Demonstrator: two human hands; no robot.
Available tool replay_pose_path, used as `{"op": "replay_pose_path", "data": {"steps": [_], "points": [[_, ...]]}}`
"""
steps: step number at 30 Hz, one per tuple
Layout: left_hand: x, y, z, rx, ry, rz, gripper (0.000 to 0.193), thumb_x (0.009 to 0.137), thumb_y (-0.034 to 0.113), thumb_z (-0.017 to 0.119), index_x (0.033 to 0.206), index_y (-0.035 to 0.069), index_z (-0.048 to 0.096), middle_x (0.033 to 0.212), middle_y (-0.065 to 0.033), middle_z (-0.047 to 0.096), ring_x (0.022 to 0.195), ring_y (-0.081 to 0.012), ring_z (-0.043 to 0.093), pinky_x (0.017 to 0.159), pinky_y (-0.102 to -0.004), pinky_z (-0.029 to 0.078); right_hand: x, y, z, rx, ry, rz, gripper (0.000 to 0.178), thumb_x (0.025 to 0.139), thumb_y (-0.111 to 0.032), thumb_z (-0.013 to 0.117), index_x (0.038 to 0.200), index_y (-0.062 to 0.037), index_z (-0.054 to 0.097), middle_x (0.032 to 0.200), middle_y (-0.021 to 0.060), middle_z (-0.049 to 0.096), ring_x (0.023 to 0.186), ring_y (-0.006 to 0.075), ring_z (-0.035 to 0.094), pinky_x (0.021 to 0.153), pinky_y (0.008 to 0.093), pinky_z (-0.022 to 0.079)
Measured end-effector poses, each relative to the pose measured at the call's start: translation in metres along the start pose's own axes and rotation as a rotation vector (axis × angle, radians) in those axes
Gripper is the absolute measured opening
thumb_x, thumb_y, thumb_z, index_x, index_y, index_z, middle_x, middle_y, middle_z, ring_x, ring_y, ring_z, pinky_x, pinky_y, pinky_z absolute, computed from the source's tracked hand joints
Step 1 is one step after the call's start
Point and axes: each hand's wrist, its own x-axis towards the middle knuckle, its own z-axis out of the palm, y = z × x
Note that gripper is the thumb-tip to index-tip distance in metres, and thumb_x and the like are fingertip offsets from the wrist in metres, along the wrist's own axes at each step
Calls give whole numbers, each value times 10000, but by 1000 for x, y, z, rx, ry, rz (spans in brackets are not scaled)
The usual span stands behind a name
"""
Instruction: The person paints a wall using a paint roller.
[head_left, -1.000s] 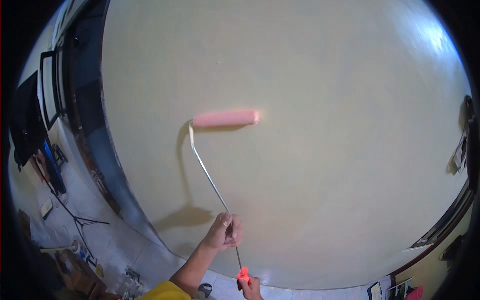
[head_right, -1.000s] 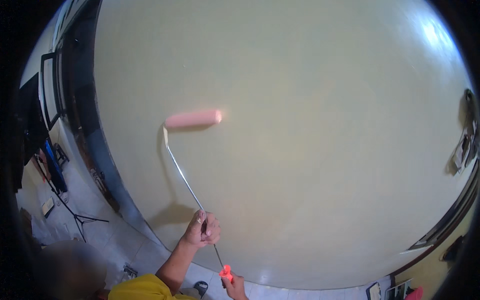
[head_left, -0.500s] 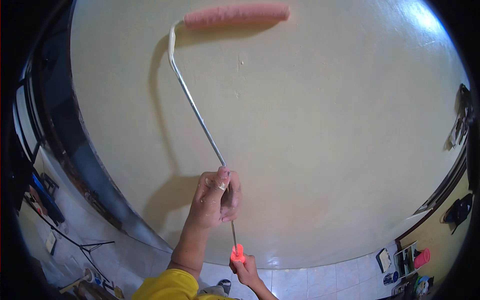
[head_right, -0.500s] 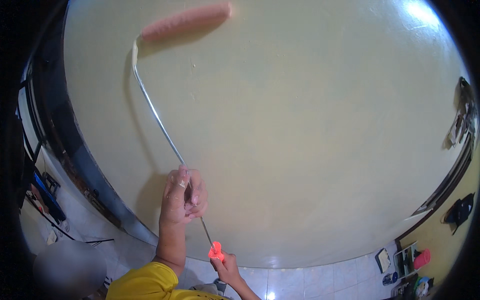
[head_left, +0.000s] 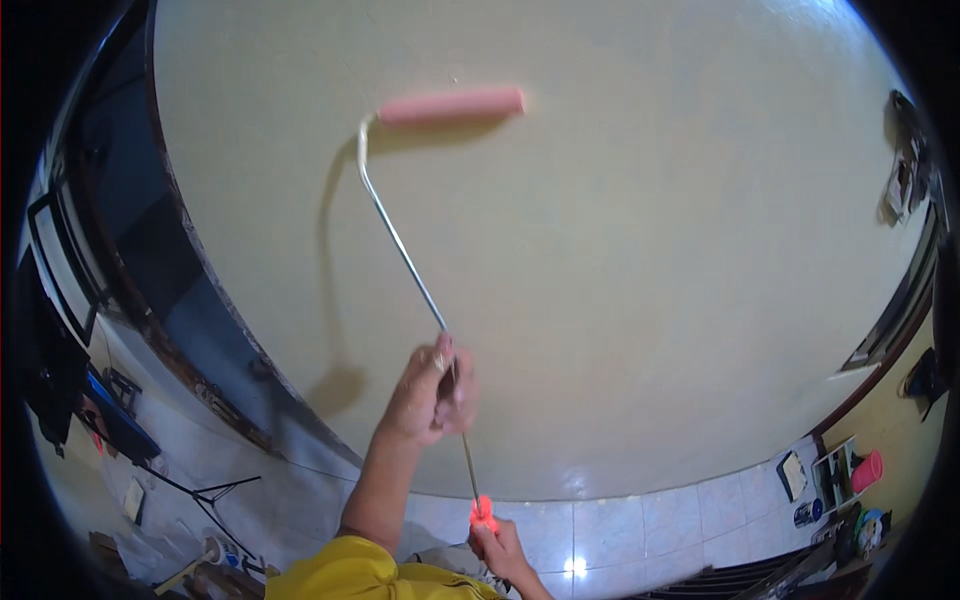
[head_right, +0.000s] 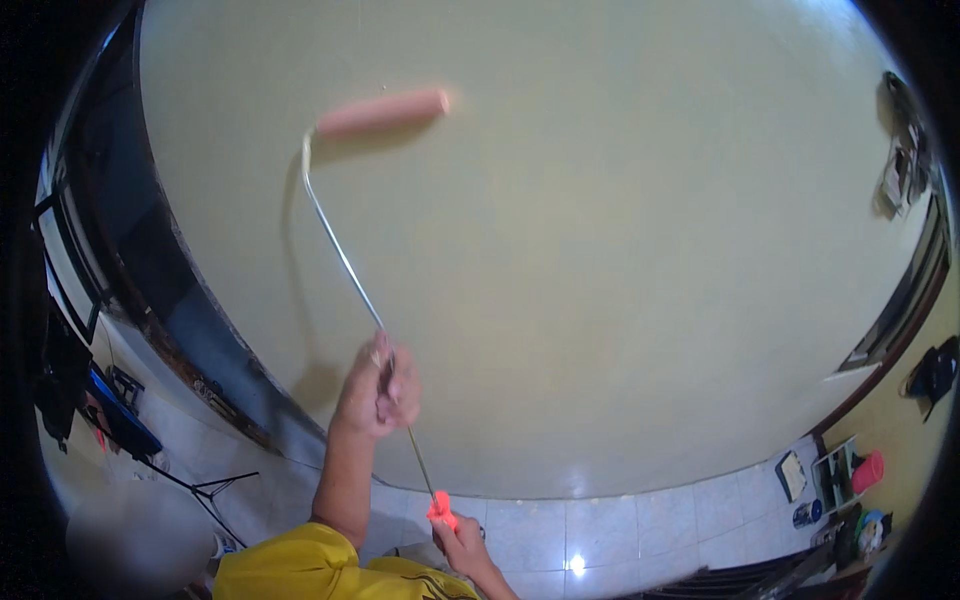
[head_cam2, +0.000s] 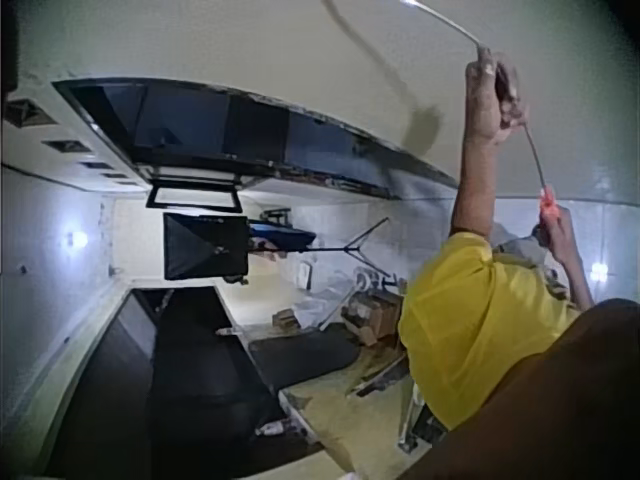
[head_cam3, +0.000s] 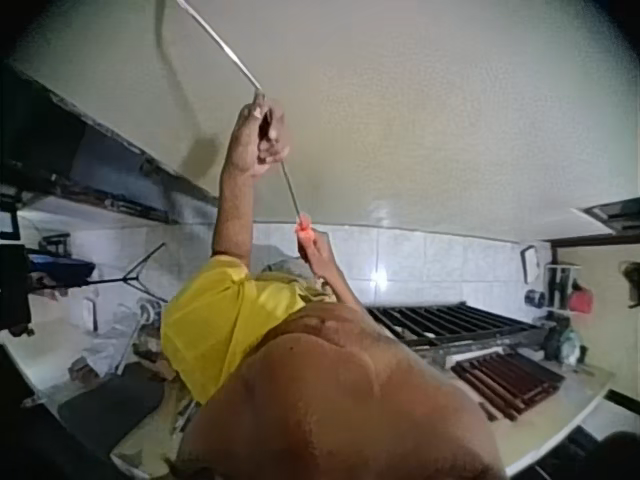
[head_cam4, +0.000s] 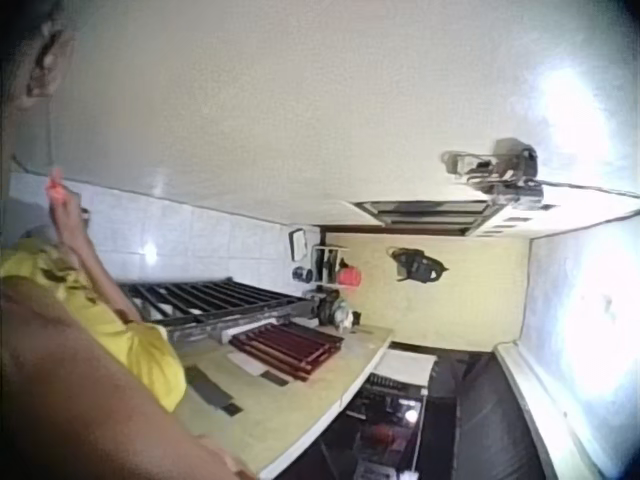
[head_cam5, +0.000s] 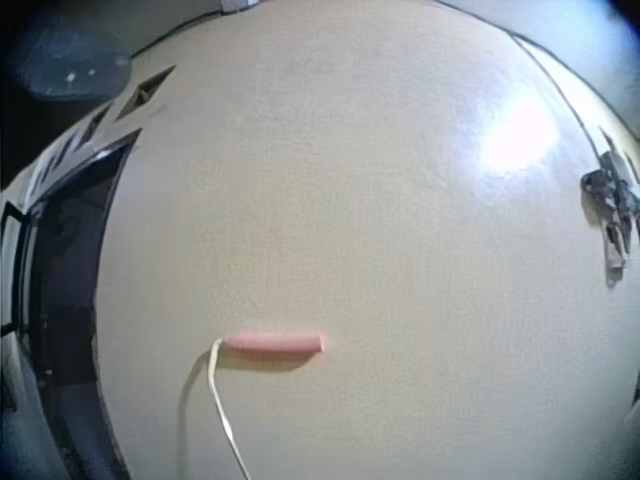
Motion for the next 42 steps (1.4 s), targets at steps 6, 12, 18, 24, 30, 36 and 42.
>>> {"op": "replay_pose_path", "data": {"steps": [6, 12, 18, 24, 30, 36, 42], "points": [[31, 69, 32, 36, 59, 117, 539, 956, 500, 336, 580, 117, 382, 406, 53, 212, 294, -68, 209, 275, -214, 201, 15, -71, 8, -19, 24, -31, 332, 948, -257, 477, 712, -24, 499, 552, -40, 420, 498, 46, 367, 443, 233, 310], [6, 36, 13, 64, 93, 31, 534, 944, 517, 363, 591, 117, 384, 432, 59, 228, 324, -62, 215, 304, -204, 213, 11, -24, 16, 17, 35, -47, 351, 953, -285, 467, 691, -52, 461, 541, -38, 408, 472, 44, 373, 421, 224, 302], [-43, -21, -20, 37, 124, -173, 537, 940, 517, 375, 601, 102, 416, 431, 49, 233, 325, -67, 240, 316, -213, 224, -18, 69, 38, 205, 5, 26, 346, 956, -289, 459, 697, -59, 473, 533, -29, 421, 444, 52, 388, 404, 224, 305], [-25, 25, 1, 54, 81, -82, 520, 957, 477, 367, 612, 92, 427, 436, 44, 265, 326, -67, 275, 324, -220, 271, -10, 18, 36, 197, -72, 53, 372, 966, -316, 441, 694, -62, 456, 523, -21, 413, 423, 63, 375, 386, 231, 306], [-9, 63, 5, 20, -11, 76, 526, 969, 458, 341, 595, 94, 409, 415, 44, 274, 287, -75, 301, 268, -235, 314, -7, -38, 43, 258, -222, 106, 382, 970, -336, 420, 699, -68, 419, 534, -24, 360, 431, 64, 342, 390, 234, 292], [-16, 47, -18, -18, -146, -43, 563, 978, 434, 332, 595, 43, 464, 437, 2, 354, 327, -95, 366, 340, -270, 395, -7, 6, 65, 248, -39, 45, 396, 958, -366, 435, 714, -54, 438, 539, -14, 379, 441, 81, 349, 407, 235, 291], [-19, 32, -45, 39, -207, -131, 581, 971, 452, 337, 589, 35, 469, 424, -24, 366, 318, -109, 354, 356, -294, 420, 4, 57, 90, 206, 139, -54, 355, 960, -314, 431, 733, -43, 470, 533, -16, 401, 444, 69, 374, 409, 224, 302]]}}
